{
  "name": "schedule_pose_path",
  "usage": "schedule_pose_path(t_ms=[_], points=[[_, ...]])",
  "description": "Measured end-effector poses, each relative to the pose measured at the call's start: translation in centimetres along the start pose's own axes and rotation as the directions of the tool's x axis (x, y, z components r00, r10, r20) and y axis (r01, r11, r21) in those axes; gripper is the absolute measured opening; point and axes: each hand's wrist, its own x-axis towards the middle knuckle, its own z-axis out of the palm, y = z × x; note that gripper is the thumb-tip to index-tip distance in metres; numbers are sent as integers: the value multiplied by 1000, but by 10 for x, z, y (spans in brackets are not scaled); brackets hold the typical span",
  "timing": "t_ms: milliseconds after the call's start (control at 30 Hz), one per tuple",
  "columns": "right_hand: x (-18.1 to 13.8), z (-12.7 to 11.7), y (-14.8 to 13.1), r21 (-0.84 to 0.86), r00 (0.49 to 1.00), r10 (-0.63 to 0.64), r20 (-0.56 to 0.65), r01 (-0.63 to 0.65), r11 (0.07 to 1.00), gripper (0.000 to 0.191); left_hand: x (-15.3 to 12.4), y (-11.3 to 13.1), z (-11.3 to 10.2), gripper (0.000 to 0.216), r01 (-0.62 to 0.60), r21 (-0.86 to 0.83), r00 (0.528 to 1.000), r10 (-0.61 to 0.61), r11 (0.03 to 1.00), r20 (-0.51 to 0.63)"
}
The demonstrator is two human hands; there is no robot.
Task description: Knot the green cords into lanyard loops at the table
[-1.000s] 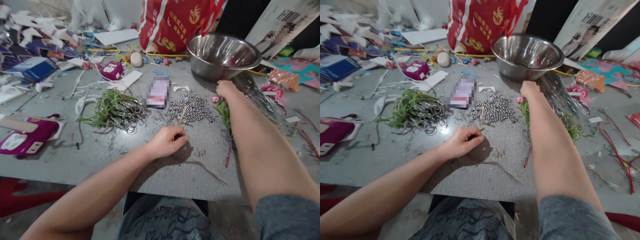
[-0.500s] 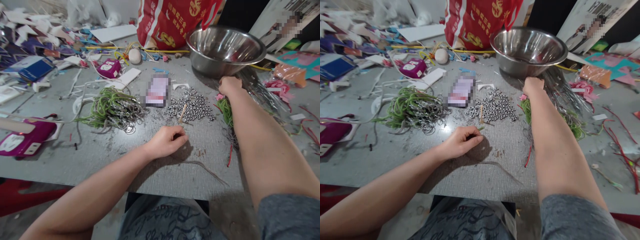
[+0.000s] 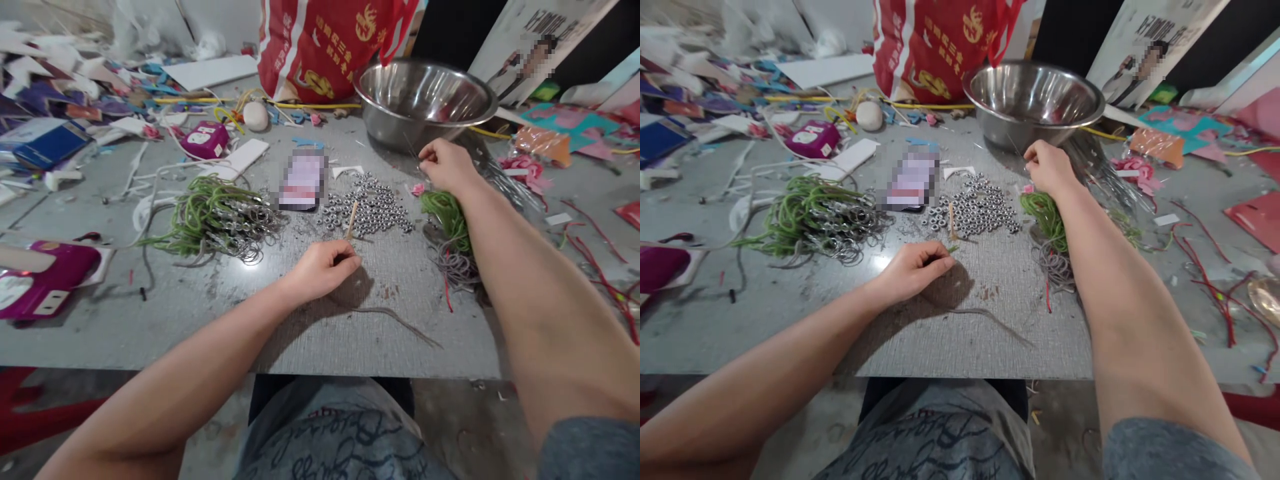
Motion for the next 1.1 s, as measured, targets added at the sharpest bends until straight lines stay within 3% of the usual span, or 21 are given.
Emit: schedule_pose_path(t_ms=[167,367,433,500,600,700,800,933,1100], points=[[-15,-4,-3,206,998,4,-56,8,979,15,3,-2,0,20,-16,0,1000,16,1000,-25],[-24,-7,-5,190,997,-73,-30,77,979,7,2,-1,-1,19,-6,1,999,6,1000,-36],[-25,-8,-10,241,995,-60,-85,79,967,10,2,0,-1,20,-3,7,999,3,1000,-33],[-26,-7,-15,390,987,19,-157,44,920,12,2,0,-1,20,-2,14,1000,2,1000,-31],[-31,-2,-25,631,982,134,-130,-22,776,15,3,-1,-1,20,-7,18,999,8,1000,-34],[-42,6,-34,746,992,93,-87,3,666,17,3,-1,0,20,-4,23,999,5,1000,-36],[-52,12,-39,770,999,-1,-45,35,637,16,3,-2,0,21,10,26,999,-9,1000,-34],[-61,16,-37,685,994,-101,-33,96,722,12,3,-3,0,21,6,35,999,-5,999,-49],[-65,15,-33,338,992,-98,-77,118,934,14,3,-4,0,21,-8,42,998,10,999,-62]])
